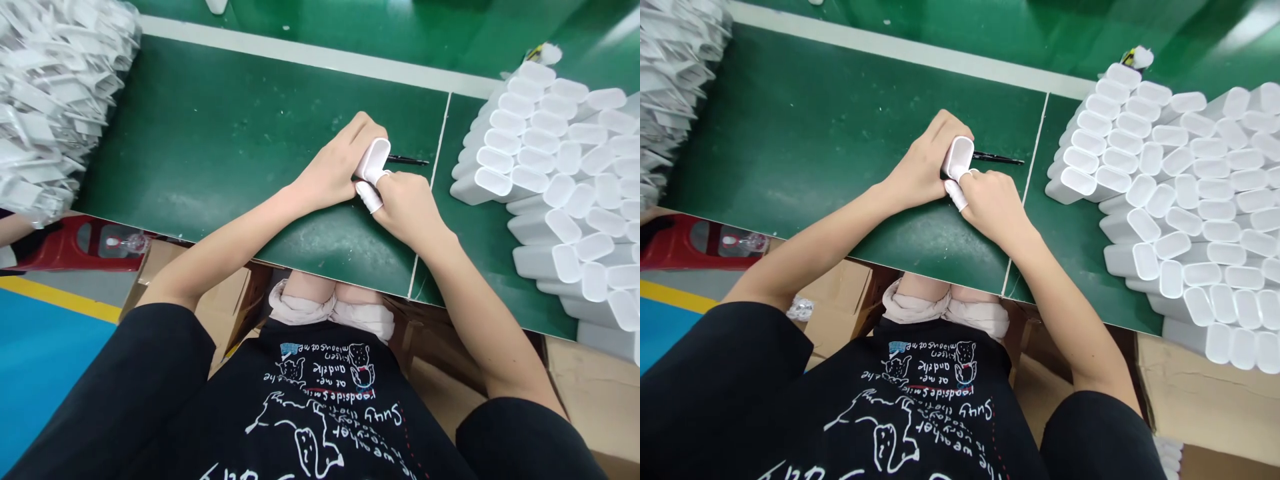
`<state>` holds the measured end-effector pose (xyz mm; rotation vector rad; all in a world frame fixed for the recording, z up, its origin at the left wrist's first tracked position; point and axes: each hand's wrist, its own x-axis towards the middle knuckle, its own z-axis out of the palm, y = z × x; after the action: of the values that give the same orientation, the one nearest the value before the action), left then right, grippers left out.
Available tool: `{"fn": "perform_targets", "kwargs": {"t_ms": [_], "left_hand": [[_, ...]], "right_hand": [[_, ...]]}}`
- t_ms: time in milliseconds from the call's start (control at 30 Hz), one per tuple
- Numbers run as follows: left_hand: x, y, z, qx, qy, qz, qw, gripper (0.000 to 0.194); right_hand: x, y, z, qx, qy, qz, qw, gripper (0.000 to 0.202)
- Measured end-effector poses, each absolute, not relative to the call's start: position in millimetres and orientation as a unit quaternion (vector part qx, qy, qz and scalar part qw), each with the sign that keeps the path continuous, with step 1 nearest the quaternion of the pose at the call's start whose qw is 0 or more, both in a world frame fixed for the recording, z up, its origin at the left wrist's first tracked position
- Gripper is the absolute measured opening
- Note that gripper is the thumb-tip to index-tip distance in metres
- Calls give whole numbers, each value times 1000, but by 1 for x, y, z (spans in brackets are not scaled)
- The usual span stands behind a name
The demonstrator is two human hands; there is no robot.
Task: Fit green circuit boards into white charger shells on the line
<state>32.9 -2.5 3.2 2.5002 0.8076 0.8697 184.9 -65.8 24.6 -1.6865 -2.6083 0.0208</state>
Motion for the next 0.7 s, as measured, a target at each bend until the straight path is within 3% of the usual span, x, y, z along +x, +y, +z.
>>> {"fn": "perform_targets", "kwargs": {"t_ms": [267,433,700], "left_hand": [[33,-1,3,889,287,306,181,36],[33,-2,3,887,284,312,188,38],[33,-2,3,892,287,305,169,44]], "right_hand": [[188,-66,25,-535,-844,35,3,18],[186,-66,28,-544,-836,66,-31,22],[190,-66,25,-523,-850,63,18,22]]}}
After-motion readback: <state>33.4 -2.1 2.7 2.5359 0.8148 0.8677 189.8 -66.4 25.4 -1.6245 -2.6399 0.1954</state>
